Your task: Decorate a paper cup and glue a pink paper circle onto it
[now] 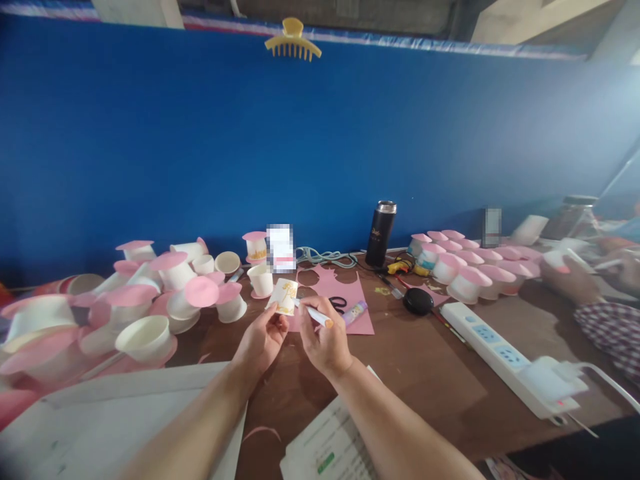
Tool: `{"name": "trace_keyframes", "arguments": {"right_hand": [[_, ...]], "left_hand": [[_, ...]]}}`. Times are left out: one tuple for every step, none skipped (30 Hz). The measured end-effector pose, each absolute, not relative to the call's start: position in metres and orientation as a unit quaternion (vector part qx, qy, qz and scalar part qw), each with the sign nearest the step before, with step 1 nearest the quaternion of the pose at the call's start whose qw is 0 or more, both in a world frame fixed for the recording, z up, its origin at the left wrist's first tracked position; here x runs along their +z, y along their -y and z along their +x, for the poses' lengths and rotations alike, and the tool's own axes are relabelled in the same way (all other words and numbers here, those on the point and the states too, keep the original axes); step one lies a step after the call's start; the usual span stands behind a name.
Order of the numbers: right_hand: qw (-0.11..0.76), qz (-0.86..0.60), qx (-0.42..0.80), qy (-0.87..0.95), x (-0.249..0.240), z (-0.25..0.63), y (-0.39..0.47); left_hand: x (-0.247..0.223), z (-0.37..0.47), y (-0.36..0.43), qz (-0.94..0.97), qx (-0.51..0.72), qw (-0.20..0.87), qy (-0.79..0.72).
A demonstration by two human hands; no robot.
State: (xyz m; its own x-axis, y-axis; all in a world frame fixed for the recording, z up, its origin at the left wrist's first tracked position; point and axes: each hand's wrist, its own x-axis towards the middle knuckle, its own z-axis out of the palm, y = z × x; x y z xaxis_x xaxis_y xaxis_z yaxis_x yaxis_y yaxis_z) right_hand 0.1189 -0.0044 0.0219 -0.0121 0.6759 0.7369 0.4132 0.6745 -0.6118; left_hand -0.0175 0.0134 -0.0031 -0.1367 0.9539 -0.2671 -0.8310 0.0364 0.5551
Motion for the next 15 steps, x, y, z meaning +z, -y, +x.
{"name": "trace_keyframes", "arguments": {"right_hand": [[0.585, -0.388, 0.113, 0.703, 0.0216, 0.1186, 0.0041], [0.584, -0.39, 0.116, 0.703, 0.0212, 0.1184, 0.0038], [0.581, -0.393, 0.12, 0.703, 0.0206, 0.118, 0.0037], [0.577, -0.395, 0.124, 0.704, 0.02, 0.1177, 0.0037], [0.574, -0.397, 0.128, 0.705, 0.0194, 0.1174, 0.0037], [0.572, -0.397, 0.131, 0.706, 0.019, 0.1172, 0.0038], [0.571, -0.397, 0.133, 0.707, 0.0187, 0.1171, 0.0039], [0.57, -0.397, 0.134, 0.707, 0.0186, 0.1172, 0.004], [0.571, -0.397, 0.136, 0.706, 0.0187, 0.1174, 0.0039], [0.571, -0.398, 0.138, 0.704, 0.0189, 0.1179, 0.0037], [0.571, -0.4, 0.14, 0.703, 0.0192, 0.1185, 0.0034], [0.571, -0.403, 0.14, 0.702, 0.0194, 0.1193, 0.0028], [0.57, -0.404, 0.138, 0.701, 0.0195, 0.12, 0.0022], [0.571, -0.405, 0.135, 0.701, 0.0193, 0.1207, 0.0014], [0.572, -0.405, 0.131, 0.701, 0.0189, 0.1212, 0.0006]], "left_hand": [[-0.0034, -0.0171, -0.0135, 0.101, 0.688, 0.647, -0.314], [-0.0036, -0.0169, -0.0136, 0.101, 0.688, 0.644, -0.319], [-0.0038, -0.0167, -0.0137, 0.101, 0.688, 0.642, -0.322], [-0.004, -0.0166, -0.0138, 0.102, 0.688, 0.642, -0.323], [-0.0042, -0.0165, -0.014, 0.103, 0.688, 0.641, -0.324], [-0.0045, -0.0165, -0.0141, 0.106, 0.687, 0.642, -0.325], [-0.0048, -0.0165, -0.0142, 0.109, 0.685, 0.642, -0.325], [-0.0052, -0.0165, -0.0143, 0.112, 0.683, 0.643, -0.327], [-0.0056, -0.0164, -0.0144, 0.113, 0.68, 0.644, -0.33], [-0.006, -0.0164, -0.0145, 0.112, 0.678, 0.645, -0.335], [-0.0064, -0.0164, -0.0146, 0.109, 0.675, 0.646, -0.34], [-0.0068, -0.0163, -0.0146, 0.106, 0.673, 0.645, -0.345], [-0.0072, -0.0162, -0.0145, 0.104, 0.672, 0.644, -0.349], [-0.0076, -0.0161, -0.0143, 0.103, 0.672, 0.643, -0.352], [-0.008, -0.016, -0.014, 0.105, 0.673, 0.641, -0.354]]}}
